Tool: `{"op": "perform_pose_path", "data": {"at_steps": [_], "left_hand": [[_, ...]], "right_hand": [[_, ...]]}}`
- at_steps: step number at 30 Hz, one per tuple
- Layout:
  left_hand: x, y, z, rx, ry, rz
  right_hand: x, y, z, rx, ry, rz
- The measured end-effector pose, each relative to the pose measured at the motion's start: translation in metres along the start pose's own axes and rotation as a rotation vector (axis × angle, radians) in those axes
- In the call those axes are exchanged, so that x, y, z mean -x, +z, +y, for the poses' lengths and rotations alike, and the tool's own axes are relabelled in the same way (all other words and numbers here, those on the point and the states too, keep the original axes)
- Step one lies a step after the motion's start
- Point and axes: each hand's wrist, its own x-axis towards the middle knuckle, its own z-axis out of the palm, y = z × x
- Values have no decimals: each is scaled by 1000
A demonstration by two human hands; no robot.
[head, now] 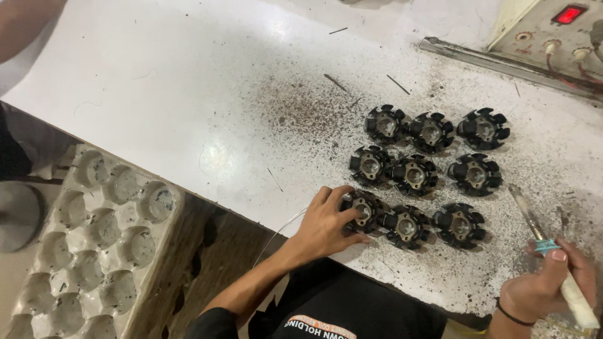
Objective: The person solders wire leads onto black plastic rotor components at a workbench, holding each part steady while applying a soldering iron and solder wire, then places the finished rotors into a molded plastic tray.
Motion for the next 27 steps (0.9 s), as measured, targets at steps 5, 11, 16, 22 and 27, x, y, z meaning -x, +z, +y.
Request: {"op": "perform_pose_path", "data": {"at_steps": [5,11,16,22,27], "left_hand": [[0,-8,-9,106,32,107],[4,-18,-27,223,17,28],[13,-23,-43,425,48,68],[18,-21,-59,493,-31,142],[17,-10,-50,294,-113,192]], "right_hand": [[-3,10,-3,72,-11,-2],[0,8,-39,178,-276,-162],[45,33,-71,-191,73,-305],[69,64,-106,-112,97,-407],[59,73,-128,-150,136,-471]]}}
